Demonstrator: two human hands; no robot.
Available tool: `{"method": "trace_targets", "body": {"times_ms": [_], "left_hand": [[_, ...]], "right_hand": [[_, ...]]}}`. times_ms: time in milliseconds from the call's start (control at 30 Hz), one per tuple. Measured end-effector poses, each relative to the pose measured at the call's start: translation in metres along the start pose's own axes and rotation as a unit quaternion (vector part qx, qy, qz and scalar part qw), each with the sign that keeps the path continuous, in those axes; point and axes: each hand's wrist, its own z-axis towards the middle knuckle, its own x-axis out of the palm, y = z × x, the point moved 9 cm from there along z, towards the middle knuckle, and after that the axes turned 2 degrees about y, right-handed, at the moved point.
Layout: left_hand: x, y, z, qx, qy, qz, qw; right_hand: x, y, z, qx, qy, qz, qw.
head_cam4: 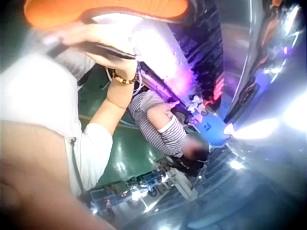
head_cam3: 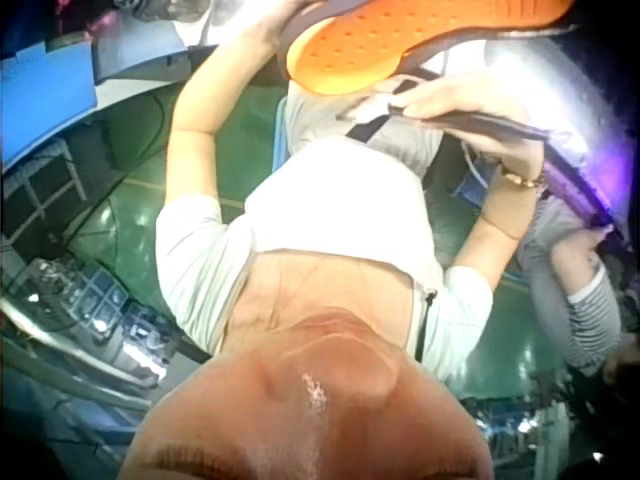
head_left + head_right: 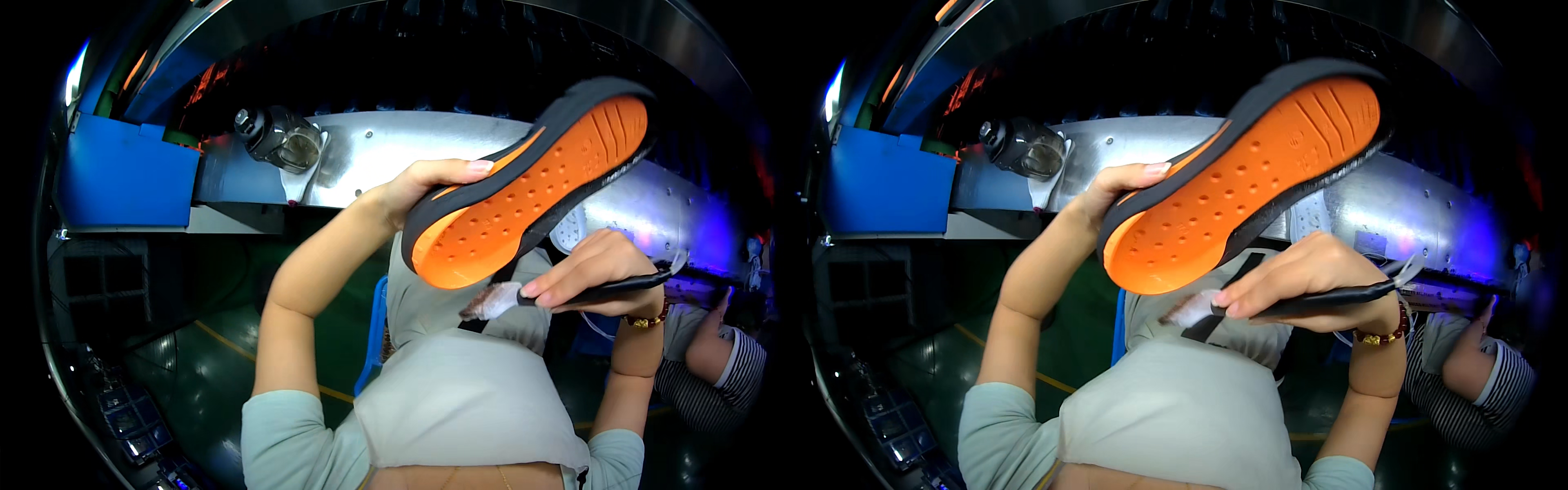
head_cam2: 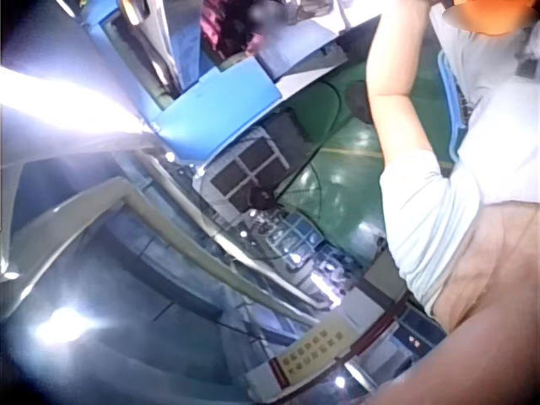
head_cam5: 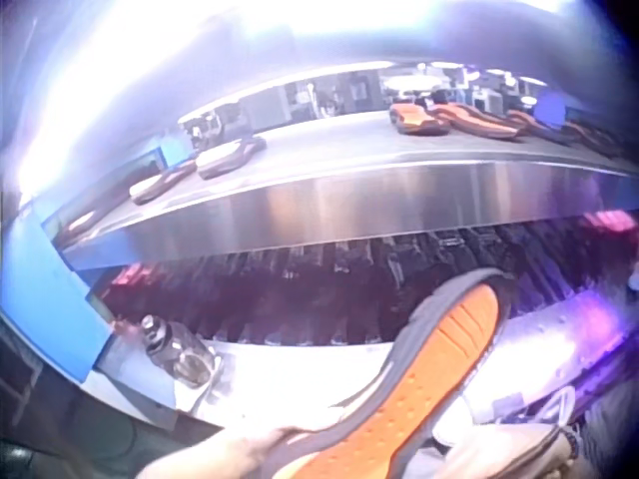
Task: The person repeatedly picks up orange shoe soles from a conveyor belt, applies a dark substance to the bottom surface using a brush, and places them back on the belt. The process is repeated for multiple soles in a continuous loop.
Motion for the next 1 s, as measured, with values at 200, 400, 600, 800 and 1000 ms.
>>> {"method": "trace_targets", "body": {"times_ms": [200, 400, 600, 800, 1000], "left_hand": [[0.022, 0.0, 0.01, -0.077, 0.026, 0.182, 0.98], [0.006, 0.007, -0.002, -0.147, -0.004, 0.135, 0.98], [-0.018, 0.009, -0.018, -0.172, -0.066, 0.149, 0.972], [-0.039, 0.013, -0.03, -0.171, -0.059, 0.135, 0.974], [-0.041, 0.009, -0.04, -0.137, -0.045, 0.094, 0.985]], "right_hand": [[0.004, 0.005, 0.006, 0.005, 0.061, -0.135, 0.989], [-0.009, 0.006, 0.001, 0.003, 0.04, -0.105, 0.994], [-0.009, -0.001, -0.018, 0.067, 0.056, -0.122, 0.989], [-0.011, -0.013, -0.036, 0.084, 0.006, -0.099, 0.991], [-0.021, -0.022, -0.051, 0.07, -0.103, -0.041, 0.991]]}}
